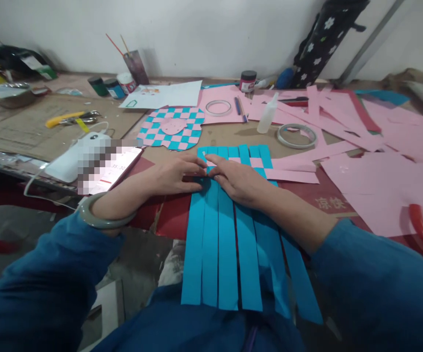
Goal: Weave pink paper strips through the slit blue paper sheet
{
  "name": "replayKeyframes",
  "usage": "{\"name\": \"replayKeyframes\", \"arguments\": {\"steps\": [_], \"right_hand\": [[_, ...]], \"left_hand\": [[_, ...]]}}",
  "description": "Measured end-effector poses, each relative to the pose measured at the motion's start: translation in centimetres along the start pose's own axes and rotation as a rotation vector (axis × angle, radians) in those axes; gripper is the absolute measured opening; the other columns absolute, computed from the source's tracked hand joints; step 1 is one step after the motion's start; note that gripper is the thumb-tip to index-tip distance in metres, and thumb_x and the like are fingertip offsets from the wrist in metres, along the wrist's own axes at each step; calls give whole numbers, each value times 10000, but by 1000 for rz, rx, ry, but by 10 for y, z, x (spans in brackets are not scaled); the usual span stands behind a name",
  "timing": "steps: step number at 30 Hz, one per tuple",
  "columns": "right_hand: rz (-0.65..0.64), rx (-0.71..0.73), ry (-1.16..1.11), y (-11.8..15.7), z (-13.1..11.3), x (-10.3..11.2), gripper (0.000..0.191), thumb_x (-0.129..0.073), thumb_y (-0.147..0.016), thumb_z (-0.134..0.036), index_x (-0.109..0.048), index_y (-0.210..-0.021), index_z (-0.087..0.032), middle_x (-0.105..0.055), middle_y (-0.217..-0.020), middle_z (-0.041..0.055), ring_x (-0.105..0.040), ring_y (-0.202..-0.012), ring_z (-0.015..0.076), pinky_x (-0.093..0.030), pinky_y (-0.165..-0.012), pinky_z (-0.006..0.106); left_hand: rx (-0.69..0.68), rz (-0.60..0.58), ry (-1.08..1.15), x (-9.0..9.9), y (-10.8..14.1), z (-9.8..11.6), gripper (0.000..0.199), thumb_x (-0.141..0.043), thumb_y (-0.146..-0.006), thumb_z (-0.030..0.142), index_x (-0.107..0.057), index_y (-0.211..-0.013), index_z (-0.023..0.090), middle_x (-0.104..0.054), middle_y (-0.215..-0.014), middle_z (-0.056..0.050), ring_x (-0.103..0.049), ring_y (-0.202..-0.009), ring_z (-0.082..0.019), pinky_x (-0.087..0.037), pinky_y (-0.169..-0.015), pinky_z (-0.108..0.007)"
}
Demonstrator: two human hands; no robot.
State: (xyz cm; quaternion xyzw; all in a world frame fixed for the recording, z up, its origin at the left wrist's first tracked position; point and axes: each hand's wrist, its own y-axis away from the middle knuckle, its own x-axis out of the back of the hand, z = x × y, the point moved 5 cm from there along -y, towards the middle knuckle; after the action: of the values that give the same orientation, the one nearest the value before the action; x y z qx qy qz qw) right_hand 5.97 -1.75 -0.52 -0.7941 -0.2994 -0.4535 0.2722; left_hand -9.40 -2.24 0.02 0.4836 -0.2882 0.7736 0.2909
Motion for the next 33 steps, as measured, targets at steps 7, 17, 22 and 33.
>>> {"name": "replayKeyframes", "arguments": {"steps": [7, 17, 22, 33], "right_hand": [[23, -21, -10, 0, 1, -1, 489, -377, -943, -221, -433, -1427, -192, -737, -1145, 70, -672, -1065, 242, -548, -876, 430], [41, 29, 37, -1, -1, -2, 459, -362, -952, -248, -490, -1390, -201, -744, -1082, 72, -676, -992, 252, -553, -832, 437], [52, 62, 84, -1, -2, -2, 427, -348, -965, -273, -542, -1337, -193, -742, -1051, 87, -674, -962, 258, -553, -811, 432], [63, 86, 99, 1, 0, -2, 449, -386, -946, -229, -505, -1378, -204, -744, -1032, 81, -681, -960, 256, -564, -805, 437]], "left_hand": [[131, 204, -59, 22, 13, -16, 129, -641, -847, 263, -714, -905, 174, -709, -1085, -73, -635, -1057, -197, -499, -920, -335], [256, 22, -370, 27, 31, -3, 194, -582, -902, 299, -731, -918, 176, -718, -1025, -90, -641, -961, -213, -453, -868, -343], [283, -37, -485, 25, 26, -1, 257, -527, -937, 310, -721, -844, 168, -715, -876, -88, -643, -868, -207, -448, -811, -333], [342, -31, -405, 18, 10, -17, 284, -512, -950, 340, -685, -1095, 167, -701, -1098, -94, -650, -964, -217, -455, -787, -297]]}}
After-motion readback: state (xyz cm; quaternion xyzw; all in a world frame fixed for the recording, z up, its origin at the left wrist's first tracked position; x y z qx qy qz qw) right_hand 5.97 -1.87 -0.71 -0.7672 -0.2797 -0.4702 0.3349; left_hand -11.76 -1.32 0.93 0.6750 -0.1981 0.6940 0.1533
